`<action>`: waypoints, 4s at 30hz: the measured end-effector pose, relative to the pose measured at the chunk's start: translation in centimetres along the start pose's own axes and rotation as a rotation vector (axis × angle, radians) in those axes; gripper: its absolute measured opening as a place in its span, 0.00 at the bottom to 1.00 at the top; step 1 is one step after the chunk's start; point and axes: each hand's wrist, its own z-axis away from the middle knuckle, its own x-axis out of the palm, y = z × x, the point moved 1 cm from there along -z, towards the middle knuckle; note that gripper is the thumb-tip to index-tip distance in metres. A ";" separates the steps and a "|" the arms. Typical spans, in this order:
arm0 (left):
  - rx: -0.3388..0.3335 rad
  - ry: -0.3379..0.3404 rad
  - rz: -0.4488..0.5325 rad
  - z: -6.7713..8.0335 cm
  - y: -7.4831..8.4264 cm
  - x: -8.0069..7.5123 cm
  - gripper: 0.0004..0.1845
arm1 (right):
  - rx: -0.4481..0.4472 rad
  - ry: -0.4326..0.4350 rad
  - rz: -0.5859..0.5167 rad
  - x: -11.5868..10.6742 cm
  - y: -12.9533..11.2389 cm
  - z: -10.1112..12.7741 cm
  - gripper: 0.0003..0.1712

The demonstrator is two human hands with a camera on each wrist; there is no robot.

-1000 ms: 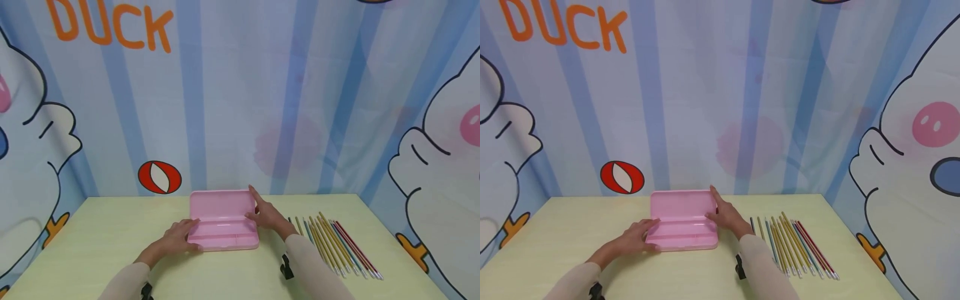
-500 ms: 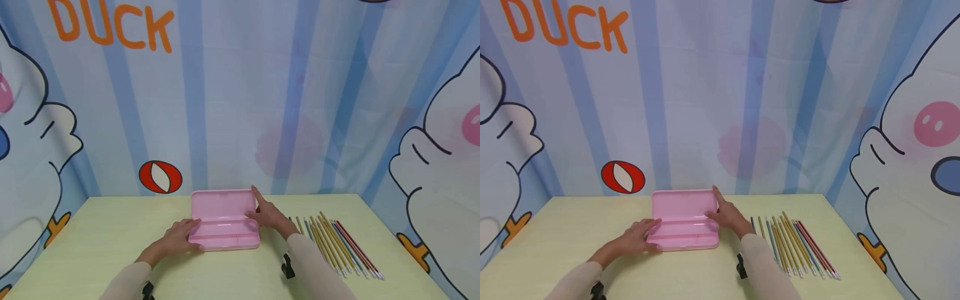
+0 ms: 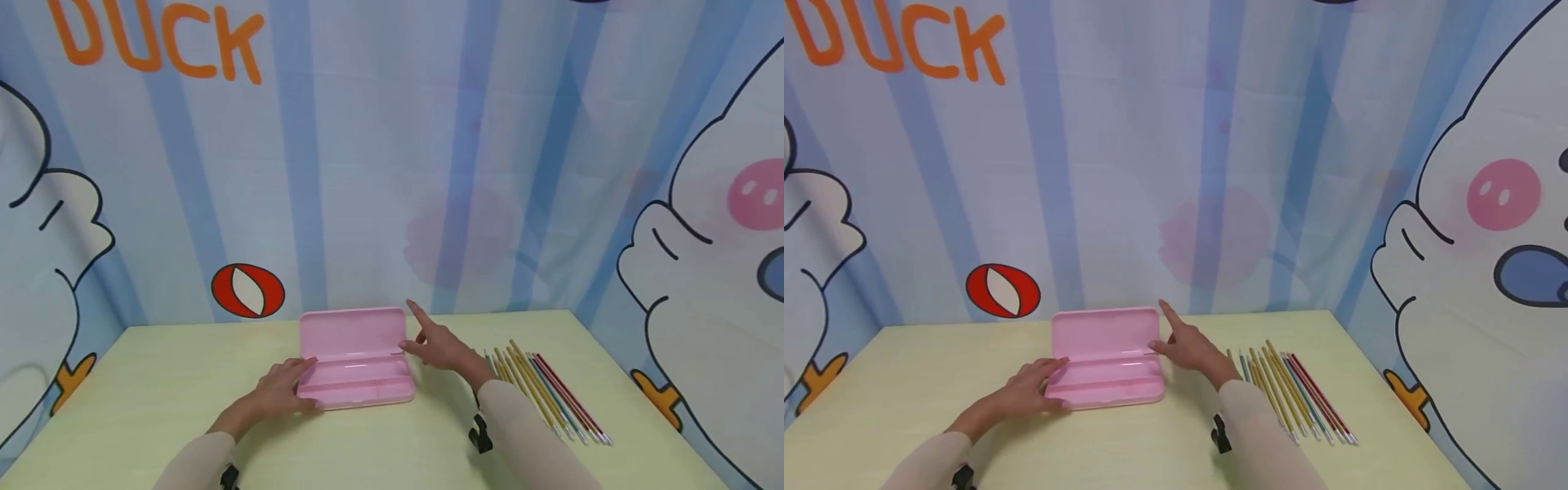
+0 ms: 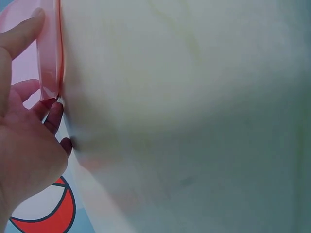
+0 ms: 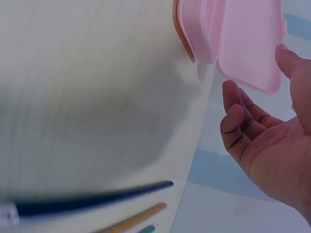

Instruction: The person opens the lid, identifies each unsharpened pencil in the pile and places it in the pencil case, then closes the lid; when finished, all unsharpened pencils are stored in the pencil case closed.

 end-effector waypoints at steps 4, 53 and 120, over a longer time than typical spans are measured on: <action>0.001 -0.013 0.007 0.2 0.0 0.1 0.47 | 0.021 -0.002 -0.031 -1.2 0.7 1.5 0.44; 0.019 -0.013 0.005 0.1 -0.1 -0.3 0.48 | 0.254 0.031 0.160 -11.5 16.1 14.6 0.23; 0.026 -0.028 0.025 0.2 0.1 -0.3 0.47 | 0.415 -0.069 0.187 -12.0 16.8 15.5 0.27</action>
